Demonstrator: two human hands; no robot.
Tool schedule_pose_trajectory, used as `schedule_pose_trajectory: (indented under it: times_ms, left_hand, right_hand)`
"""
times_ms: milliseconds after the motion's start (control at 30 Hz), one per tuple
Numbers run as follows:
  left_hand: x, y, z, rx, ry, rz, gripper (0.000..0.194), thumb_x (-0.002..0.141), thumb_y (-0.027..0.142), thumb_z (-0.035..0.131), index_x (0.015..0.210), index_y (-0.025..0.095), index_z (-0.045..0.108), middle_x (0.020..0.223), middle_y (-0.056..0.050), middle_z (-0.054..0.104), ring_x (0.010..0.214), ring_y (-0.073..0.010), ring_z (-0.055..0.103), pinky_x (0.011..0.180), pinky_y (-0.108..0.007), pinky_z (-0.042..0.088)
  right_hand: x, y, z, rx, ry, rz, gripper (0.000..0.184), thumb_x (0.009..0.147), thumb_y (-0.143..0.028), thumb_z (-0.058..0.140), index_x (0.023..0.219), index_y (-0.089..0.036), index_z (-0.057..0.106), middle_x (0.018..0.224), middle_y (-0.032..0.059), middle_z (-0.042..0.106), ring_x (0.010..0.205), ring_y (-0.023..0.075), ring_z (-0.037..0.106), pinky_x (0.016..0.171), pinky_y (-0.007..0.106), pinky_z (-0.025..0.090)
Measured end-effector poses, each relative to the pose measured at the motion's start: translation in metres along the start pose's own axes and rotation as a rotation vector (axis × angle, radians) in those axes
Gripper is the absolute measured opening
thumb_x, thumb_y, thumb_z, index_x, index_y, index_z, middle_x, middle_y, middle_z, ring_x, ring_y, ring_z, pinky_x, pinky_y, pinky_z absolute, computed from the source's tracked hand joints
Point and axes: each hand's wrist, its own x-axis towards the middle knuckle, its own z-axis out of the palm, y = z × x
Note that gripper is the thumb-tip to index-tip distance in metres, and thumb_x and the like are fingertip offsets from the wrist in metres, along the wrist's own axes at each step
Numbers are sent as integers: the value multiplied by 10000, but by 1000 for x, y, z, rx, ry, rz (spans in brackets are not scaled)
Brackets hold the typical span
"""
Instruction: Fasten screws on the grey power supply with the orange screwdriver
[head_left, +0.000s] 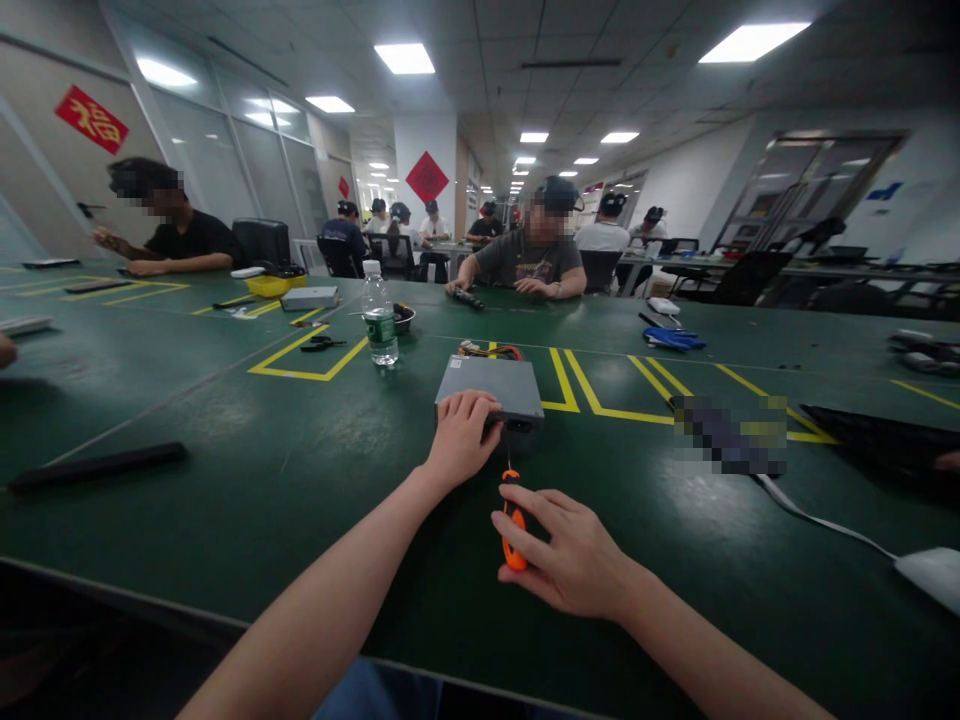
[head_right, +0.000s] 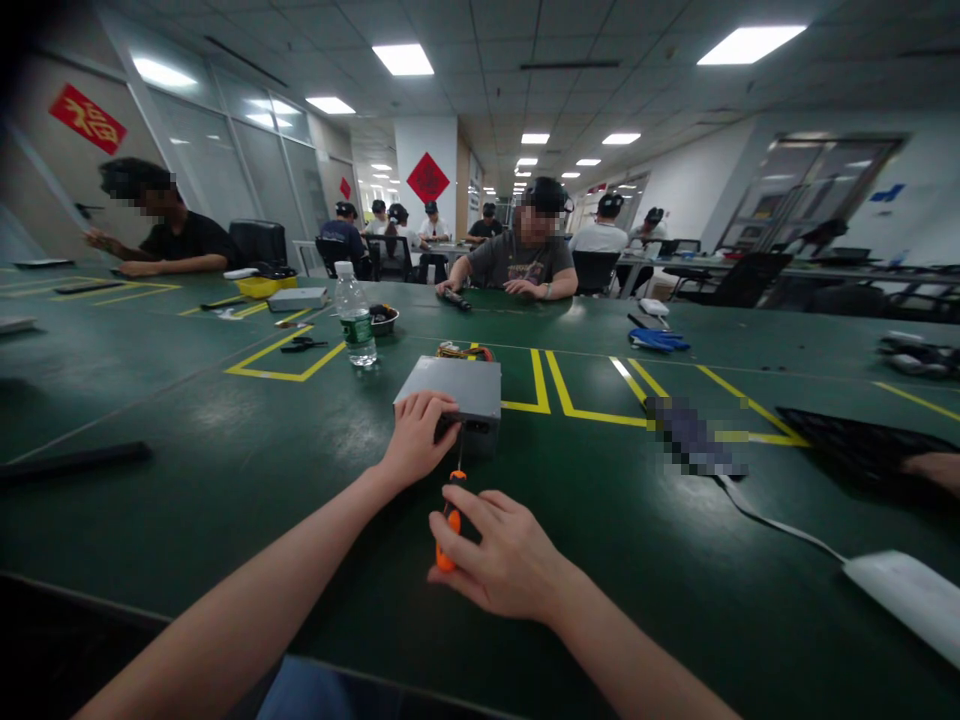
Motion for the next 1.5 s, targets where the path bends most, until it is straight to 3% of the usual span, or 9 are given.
schedule_pose_trajectory:
  times_ms: [167, 400, 533, 633, 733, 800, 900, 1100, 1500]
  left_hand:
    - [0, 0, -1, 3, -5, 2, 175, 801, 208, 555, 970, 217, 515, 1069, -33, 573, 1009, -204, 484, 876, -368, 331]
    - [0, -1, 1, 3, 0, 0, 176, 803, 203, 555, 973, 214, 510, 1068, -32, 571, 1004, -209, 480, 872, -370, 326]
    - [0, 0, 0, -3, 2, 3, 176, 798, 200, 560, 967, 213, 513, 1068, -30, 572, 1007, -206, 484, 876, -370, 328]
    - [0, 0, 0, -1, -1, -3, 173, 803, 208, 550, 972, 216, 515, 1069, -39, 573, 1006, -212, 487, 879, -379, 328]
    - [0, 0, 0, -2, -3, -2, 178, 804, 211, 548, 978, 217, 514, 1069, -42, 573, 1011, -217, 484, 877, -381, 328]
    - [0, 0, 0, -1, 1, -1, 183, 796, 208, 556, 974, 218, 514, 1067, -39, 573, 1009, -215, 484, 877, -379, 327]
    - [0, 0, 1, 2, 6, -2, 183, 792, 203, 559, 969, 218, 513, 1065, -37, 572, 1011, -210, 486, 878, -376, 329]
    - [0, -1, 2, -5, 10, 4, 178, 795, 208, 558, 967, 216, 513, 1058, -38, 575, 1013, -210, 487, 871, -374, 329]
    - [0, 1, 2, -2, 4, -16, 179, 790, 208, 555, 964, 223, 519, 1056, -47, 578, 1008, -224, 492, 872, -390, 327]
  right_hand:
    - [-4, 5, 5, 23, 84, 12, 330, 838, -469, 525, 884, -143, 547, 991, 179, 625, 892, 216, 611, 700, 318, 512]
    - [-2, 4, -2, 21, -105, 3, 345, 837, -381, 540, 1102, -159, 529, 1083, 168, 591, 890, 219, 606, 771, 361, 498]
    - [-3, 7, -2, -22, 42, -5, 238, 862, -343, 521, 969, -134, 562, 992, 144, 634, 735, 168, 619, 688, 308, 515]
    - [-5, 10, -1, -24, 131, 18, 252, 866, -373, 523, 900, -125, 557, 943, 149, 646, 791, 183, 626, 671, 297, 523]
    - [-6, 9, -3, -13, 52, 43, 293, 882, -377, 490, 960, -103, 556, 1006, 168, 626, 874, 204, 620, 717, 305, 530]
    - [-5, 8, -5, -33, -1, 34, 226, 912, -242, 414, 1027, -102, 551, 1045, 162, 615, 888, 194, 620, 748, 303, 526]
    - [-4, 9, -4, -95, 54, 3, 246, 887, -86, 365, 1039, -114, 556, 1010, 144, 630, 847, 170, 628, 728, 283, 525]
    - [-7, 16, 1, -141, 192, 83, 45, 857, -185, 539, 877, -147, 553, 849, 86, 636, 719, 140, 608, 645, 264, 518]
    - [-2, 15, -2, -191, 166, 120, 36, 831, -178, 535, 838, -164, 568, 663, 15, 608, 585, 146, 547, 622, 319, 415]
